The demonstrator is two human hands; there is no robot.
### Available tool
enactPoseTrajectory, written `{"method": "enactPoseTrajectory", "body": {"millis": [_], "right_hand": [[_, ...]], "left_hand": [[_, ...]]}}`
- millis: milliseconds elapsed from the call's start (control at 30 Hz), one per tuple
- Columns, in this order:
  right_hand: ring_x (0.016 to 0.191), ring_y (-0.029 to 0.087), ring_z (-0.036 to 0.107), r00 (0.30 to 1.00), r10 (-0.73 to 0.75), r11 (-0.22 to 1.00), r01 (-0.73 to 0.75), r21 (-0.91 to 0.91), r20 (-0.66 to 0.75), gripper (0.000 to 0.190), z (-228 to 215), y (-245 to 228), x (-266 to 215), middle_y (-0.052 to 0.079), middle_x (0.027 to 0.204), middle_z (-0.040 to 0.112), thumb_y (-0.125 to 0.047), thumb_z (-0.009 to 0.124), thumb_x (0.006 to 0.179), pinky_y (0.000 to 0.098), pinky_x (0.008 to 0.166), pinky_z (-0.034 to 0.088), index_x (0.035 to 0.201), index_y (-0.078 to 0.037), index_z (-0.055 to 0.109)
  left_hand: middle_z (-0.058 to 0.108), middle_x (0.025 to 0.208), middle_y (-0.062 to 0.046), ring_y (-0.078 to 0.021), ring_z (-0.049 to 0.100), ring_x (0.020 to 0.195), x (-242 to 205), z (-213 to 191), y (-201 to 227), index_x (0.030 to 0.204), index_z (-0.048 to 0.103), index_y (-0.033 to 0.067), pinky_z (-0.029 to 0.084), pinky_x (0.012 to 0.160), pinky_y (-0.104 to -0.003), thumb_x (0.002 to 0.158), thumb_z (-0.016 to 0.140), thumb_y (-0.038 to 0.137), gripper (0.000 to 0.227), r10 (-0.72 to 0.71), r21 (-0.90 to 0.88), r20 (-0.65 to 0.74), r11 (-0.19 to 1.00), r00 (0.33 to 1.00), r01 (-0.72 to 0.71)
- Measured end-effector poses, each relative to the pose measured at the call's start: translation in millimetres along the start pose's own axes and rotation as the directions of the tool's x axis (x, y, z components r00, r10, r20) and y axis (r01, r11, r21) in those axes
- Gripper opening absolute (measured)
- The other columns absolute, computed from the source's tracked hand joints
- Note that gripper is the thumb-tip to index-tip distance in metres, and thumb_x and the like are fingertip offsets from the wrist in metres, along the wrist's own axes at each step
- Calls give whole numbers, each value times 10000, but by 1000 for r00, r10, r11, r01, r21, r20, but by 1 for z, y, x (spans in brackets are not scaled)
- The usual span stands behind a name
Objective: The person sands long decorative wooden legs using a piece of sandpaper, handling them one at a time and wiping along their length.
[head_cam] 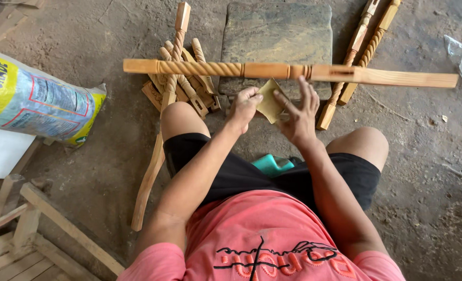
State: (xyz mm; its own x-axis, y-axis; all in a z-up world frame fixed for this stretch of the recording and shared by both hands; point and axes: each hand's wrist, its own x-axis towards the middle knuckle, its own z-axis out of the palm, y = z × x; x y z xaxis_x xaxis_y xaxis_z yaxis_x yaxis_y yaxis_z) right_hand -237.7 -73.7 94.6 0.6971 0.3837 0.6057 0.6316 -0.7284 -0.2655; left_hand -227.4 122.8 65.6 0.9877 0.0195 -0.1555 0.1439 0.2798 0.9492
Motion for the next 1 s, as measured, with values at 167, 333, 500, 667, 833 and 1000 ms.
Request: {"method": "enactPoseTrajectory", "body": {"millis": [167,333,500,667,833,1000], "right_hand": [[1305,367,514,957,102,926,-191,325,272,779,7,11,-2,170,1517,505,-306,817,787,472,1115,431,1519,-188,577],[1275,376,522,992,4,991,-21,134,126,894,3,5,6,154,1444,585,-489,871,833,529,1122,340,1542,-85,505],[1267,291,511,985,-19,999,24,-28,170,654,4,16,6,69,1433,659,-407,769,941,483,1165,273,1502,-106,622],[1334,279,465,941,224,974,-209,-87,255,284,26,40,-8,71,1325,681,-254,564,1099,474,1210,231,1274,-89,716],[1327,293,453,905,388,922,-381,-71,174,314,43,82,-37,66,1185,691,-207,472,1115,464,1209,239,1096,-41,738],[1361,324,427,953,275,941,-294,-170,-125,354,38,127,-24,193,1317,640,-180,459,1138,491,1193,291,1257,80,668]], "left_hand": [[678,863,-42,-104,611,770,-3,13,9,976,676,17,536,738,-288,966,563,92,136,-46,113,73,993,996,38],[665,804,-57,-125,637,678,9,19,18,916,648,-11,598,630,-338,956,549,90,147,-116,129,131,987,985,99],[726,822,-81,-163,690,716,33,10,12,958,711,-10,601,678,-357,961,598,153,198,-108,285,283,958,953,24],[628,1302,-203,-308,616,1195,91,-33,6,1288,591,32,544,977,-486,1009,705,510,565,160,736,302,587,940,-337],[572,1374,-250,-417,476,1353,145,-114,-7,1243,599,38,380,1057,-693,436,869,634,1039,533,902,430,-291,729,-318],[587,1250,-109,-299,507,1165,157,-125,-55,1231,616,139,403,1046,-512,784,897,551,669,311,916,373,23,874,-399]]}}
